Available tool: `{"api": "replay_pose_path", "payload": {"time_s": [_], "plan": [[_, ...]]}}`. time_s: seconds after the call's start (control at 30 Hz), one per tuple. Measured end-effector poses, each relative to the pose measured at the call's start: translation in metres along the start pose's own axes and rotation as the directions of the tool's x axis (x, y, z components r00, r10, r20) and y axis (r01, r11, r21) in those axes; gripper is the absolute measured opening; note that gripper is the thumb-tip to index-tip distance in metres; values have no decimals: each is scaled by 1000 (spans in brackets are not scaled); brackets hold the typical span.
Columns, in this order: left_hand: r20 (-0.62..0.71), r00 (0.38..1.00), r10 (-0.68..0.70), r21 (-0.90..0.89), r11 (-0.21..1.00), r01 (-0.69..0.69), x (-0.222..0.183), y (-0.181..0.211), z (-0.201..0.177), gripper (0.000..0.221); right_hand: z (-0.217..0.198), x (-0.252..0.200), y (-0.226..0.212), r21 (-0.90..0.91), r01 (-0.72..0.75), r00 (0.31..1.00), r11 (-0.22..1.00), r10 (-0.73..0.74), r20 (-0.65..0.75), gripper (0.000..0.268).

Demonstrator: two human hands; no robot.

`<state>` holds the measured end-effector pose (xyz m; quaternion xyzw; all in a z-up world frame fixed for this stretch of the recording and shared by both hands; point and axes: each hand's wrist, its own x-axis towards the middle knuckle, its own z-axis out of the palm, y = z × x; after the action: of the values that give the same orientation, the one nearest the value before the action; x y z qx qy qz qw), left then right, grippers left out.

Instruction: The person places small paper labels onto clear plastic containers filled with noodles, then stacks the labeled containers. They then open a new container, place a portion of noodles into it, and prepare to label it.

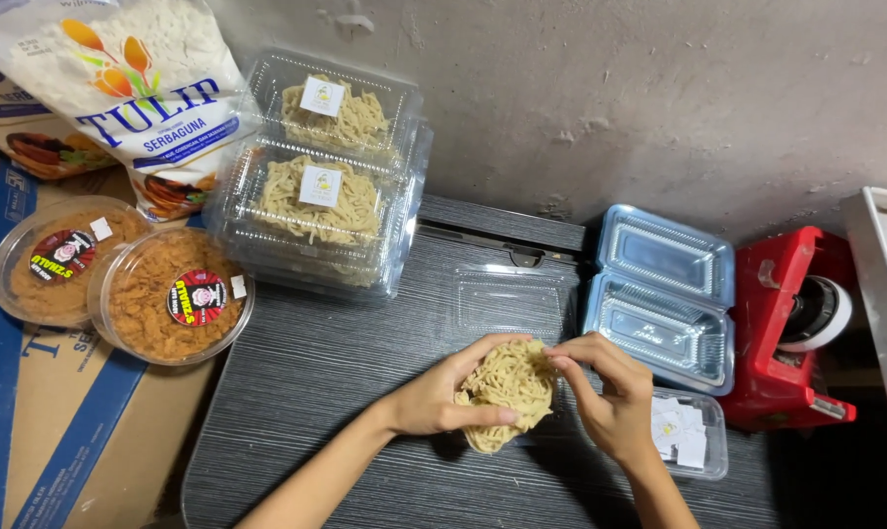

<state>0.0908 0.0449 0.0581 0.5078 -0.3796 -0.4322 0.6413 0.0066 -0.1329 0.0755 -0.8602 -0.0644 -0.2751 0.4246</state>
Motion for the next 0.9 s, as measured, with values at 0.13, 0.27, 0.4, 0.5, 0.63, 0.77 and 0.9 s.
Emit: {"api": "replay_pose_path", "payload": {"time_s": [0.13, 0.27, 0.4, 0.5, 0.63, 0.77, 0.9], "plan": [[-12, 1000, -1, -275, 961, -2, 0, 0, -2, 81, 1, 3, -5, 14, 29, 999, 999, -30, 29, 8], [-14, 1000, -24, -431, 902, 16, 0, -1, -2, 84, 1, 6, -10, 21, 49, 996, 999, -51, 77, 14], [-12, 1000, -27, -539, 842, 16, 0, -7, -3, 80, -8, 11, -14, 5, 90, 983, 996, -89, 163, 13], [-20, 999, -46, -498, 867, 30, 0, -8, -5, 83, -15, 14, -12, -17, 165, 951, 986, -155, 269, 13], [23, 999, -24, -425, 905, 32, -2, -5, -5, 80, -18, 12, -5, -11, 177, 938, 984, -165, 303, 13], [70, 997, -19, -429, 902, 47, -2, -4, -6, 79, -15, 11, -4, -25, 143, 938, 989, -128, 321, 8], [84, 996, -3, -405, 914, 37, -2, -6, -6, 78, -15, 7, -3, -7, 77, 936, 997, -70, 345, 7]]}}
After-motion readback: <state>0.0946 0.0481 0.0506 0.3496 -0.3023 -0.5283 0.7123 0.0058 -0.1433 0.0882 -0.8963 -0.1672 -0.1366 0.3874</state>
